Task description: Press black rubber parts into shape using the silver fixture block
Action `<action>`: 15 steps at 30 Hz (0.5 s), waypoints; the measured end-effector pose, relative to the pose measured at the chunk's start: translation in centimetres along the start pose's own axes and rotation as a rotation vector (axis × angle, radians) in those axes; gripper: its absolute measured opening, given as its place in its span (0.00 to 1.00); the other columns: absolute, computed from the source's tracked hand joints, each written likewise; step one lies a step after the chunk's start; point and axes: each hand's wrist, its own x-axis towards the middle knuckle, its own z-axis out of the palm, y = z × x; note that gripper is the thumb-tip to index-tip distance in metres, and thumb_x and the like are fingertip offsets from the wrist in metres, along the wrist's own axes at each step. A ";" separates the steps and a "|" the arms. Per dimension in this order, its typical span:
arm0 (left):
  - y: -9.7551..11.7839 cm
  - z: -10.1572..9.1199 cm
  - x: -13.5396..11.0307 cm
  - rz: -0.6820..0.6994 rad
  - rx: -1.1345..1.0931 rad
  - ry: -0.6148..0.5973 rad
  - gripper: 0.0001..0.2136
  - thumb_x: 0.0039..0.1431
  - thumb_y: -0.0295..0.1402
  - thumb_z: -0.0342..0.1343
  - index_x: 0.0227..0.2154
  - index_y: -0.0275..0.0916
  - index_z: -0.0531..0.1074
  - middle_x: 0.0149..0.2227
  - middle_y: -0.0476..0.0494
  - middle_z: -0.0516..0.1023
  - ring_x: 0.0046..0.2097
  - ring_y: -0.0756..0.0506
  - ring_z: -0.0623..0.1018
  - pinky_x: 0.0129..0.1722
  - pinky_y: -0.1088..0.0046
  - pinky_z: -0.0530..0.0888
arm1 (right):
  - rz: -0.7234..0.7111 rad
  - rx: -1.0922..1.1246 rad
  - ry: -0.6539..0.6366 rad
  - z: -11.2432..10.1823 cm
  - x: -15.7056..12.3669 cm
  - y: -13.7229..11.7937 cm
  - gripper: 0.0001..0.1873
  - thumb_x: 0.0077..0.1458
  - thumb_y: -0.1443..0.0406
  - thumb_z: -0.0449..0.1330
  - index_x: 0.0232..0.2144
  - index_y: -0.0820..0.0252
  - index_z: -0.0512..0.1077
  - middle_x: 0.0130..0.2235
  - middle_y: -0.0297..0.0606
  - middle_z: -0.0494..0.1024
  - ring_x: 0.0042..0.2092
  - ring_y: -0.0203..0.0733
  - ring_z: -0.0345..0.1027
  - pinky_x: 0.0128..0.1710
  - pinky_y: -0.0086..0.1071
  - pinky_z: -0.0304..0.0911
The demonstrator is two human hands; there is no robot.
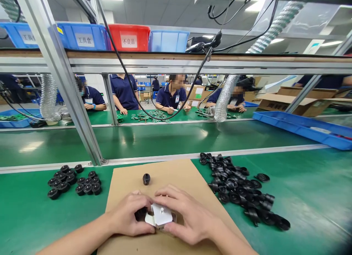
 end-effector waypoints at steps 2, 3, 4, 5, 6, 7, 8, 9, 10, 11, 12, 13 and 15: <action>0.0 0.0 0.0 0.016 0.012 -0.012 0.19 0.61 0.49 0.70 0.41 0.44 0.70 0.40 0.48 0.85 0.40 0.42 0.83 0.42 0.67 0.66 | -0.029 -0.057 0.032 0.4 0.1 0.0 0.24 0.63 0.58 0.62 0.60 0.56 0.73 0.51 0.45 0.78 0.48 0.50 0.70 0.46 0.41 0.67; 0.1 0.0 0.0 0.026 0.019 -0.016 0.18 0.62 0.49 0.69 0.41 0.44 0.70 0.41 0.47 0.86 0.41 0.42 0.84 0.42 0.67 0.66 | -0.029 -0.142 0.054 0.7 0.0 0.0 0.21 0.63 0.57 0.63 0.56 0.58 0.75 0.46 0.44 0.79 0.43 0.49 0.69 0.42 0.40 0.65; 0.1 0.0 0.0 0.034 0.028 -0.022 0.18 0.62 0.48 0.69 0.42 0.44 0.70 0.43 0.47 0.86 0.42 0.42 0.84 0.43 0.67 0.65 | -0.026 -0.238 0.084 1.1 0.0 0.0 0.20 0.63 0.55 0.64 0.52 0.60 0.77 0.40 0.43 0.79 0.39 0.47 0.67 0.39 0.39 0.63; 0.1 0.0 0.0 0.041 0.041 -0.027 0.18 0.62 0.47 0.69 0.42 0.44 0.69 0.44 0.46 0.86 0.42 0.42 0.85 0.42 0.66 0.65 | -0.024 -0.321 0.122 1.3 -0.1 -0.1 0.21 0.63 0.51 0.65 0.49 0.61 0.78 0.36 0.42 0.77 0.36 0.47 0.65 0.36 0.39 0.61; 0.2 0.0 0.0 0.046 0.056 -0.033 0.17 0.63 0.47 0.68 0.42 0.44 0.69 0.45 0.46 0.86 0.42 0.42 0.85 0.42 0.66 0.64 | -0.018 -0.376 0.158 1.4 -0.1 -0.2 0.25 0.62 0.47 0.66 0.47 0.62 0.78 0.34 0.41 0.76 0.34 0.46 0.64 0.35 0.38 0.60; 0.3 -0.1 0.1 0.050 0.072 -0.041 0.17 0.63 0.47 0.68 0.42 0.44 0.69 0.46 0.45 0.86 0.43 0.41 0.85 0.41 0.66 0.64 | -0.012 -0.391 0.174 1.3 -0.1 -0.3 0.29 0.60 0.43 0.66 0.47 0.62 0.78 0.34 0.42 0.76 0.34 0.47 0.64 0.35 0.39 0.61; 0.4 -0.1 0.1 0.055 0.092 -0.048 0.17 0.64 0.47 0.67 0.42 0.44 0.69 0.46 0.45 0.86 0.42 0.42 0.84 0.41 0.65 0.63 | -0.008 -0.370 0.161 1.2 -0.1 -0.5 0.32 0.59 0.41 0.66 0.51 0.61 0.77 0.37 0.43 0.78 0.36 0.48 0.67 0.37 0.39 0.63; 0.6 -0.1 0.2 0.060 0.117 -0.049 0.16 0.65 0.48 0.65 0.42 0.43 0.68 0.44 0.46 0.86 0.41 0.42 0.84 0.40 0.65 0.63 | -0.005 -0.327 0.122 1.0 -0.1 -0.5 0.35 0.59 0.41 0.66 0.56 0.60 0.75 0.42 0.45 0.79 0.40 0.50 0.69 0.41 0.40 0.66; 0.7 -0.1 0.2 0.065 0.147 -0.048 0.15 0.67 0.48 0.63 0.41 0.43 0.68 0.41 0.46 0.85 0.39 0.43 0.83 0.39 0.65 0.62 | -0.001 -0.285 0.069 0.9 0.0 -0.6 0.36 0.60 0.43 0.67 0.61 0.58 0.71 0.48 0.45 0.80 0.44 0.51 0.71 0.45 0.41 0.67; 0.7 -0.2 0.3 0.073 0.178 -0.050 0.15 0.68 0.49 0.61 0.40 0.43 0.68 0.39 0.47 0.84 0.37 0.43 0.82 0.38 0.65 0.61 | 0.003 -0.271 0.023 1.0 0.0 -0.4 0.37 0.61 0.44 0.67 0.64 0.55 0.68 0.51 0.45 0.79 0.47 0.51 0.72 0.49 0.41 0.68; 0.7 -0.2 0.4 0.089 0.210 -0.056 0.16 0.70 0.51 0.58 0.40 0.43 0.68 0.37 0.47 0.84 0.36 0.44 0.81 0.37 0.65 0.60 | 0.000 -0.297 -0.007 1.2 0.1 -0.2 0.37 0.62 0.44 0.67 0.65 0.54 0.68 0.51 0.44 0.79 0.48 0.51 0.73 0.49 0.40 0.68; 0.6 -0.1 0.4 0.111 0.243 -0.061 0.17 0.73 0.52 0.55 0.39 0.43 0.68 0.37 0.47 0.83 0.34 0.44 0.80 0.36 0.64 0.60 | -0.003 -0.360 -0.014 1.5 0.1 0.2 0.34 0.62 0.45 0.67 0.63 0.55 0.69 0.48 0.43 0.80 0.45 0.50 0.74 0.46 0.39 0.68; -0.2 0.1 0.3 0.175 0.306 -0.066 0.18 0.78 0.50 0.46 0.39 0.42 0.68 0.38 0.45 0.84 0.34 0.45 0.79 0.34 0.65 0.60 | -0.001 -0.557 0.019 2.1 0.1 1.2 0.27 0.66 0.46 0.65 0.56 0.57 0.73 0.37 0.39 0.79 0.37 0.47 0.71 0.36 0.35 0.64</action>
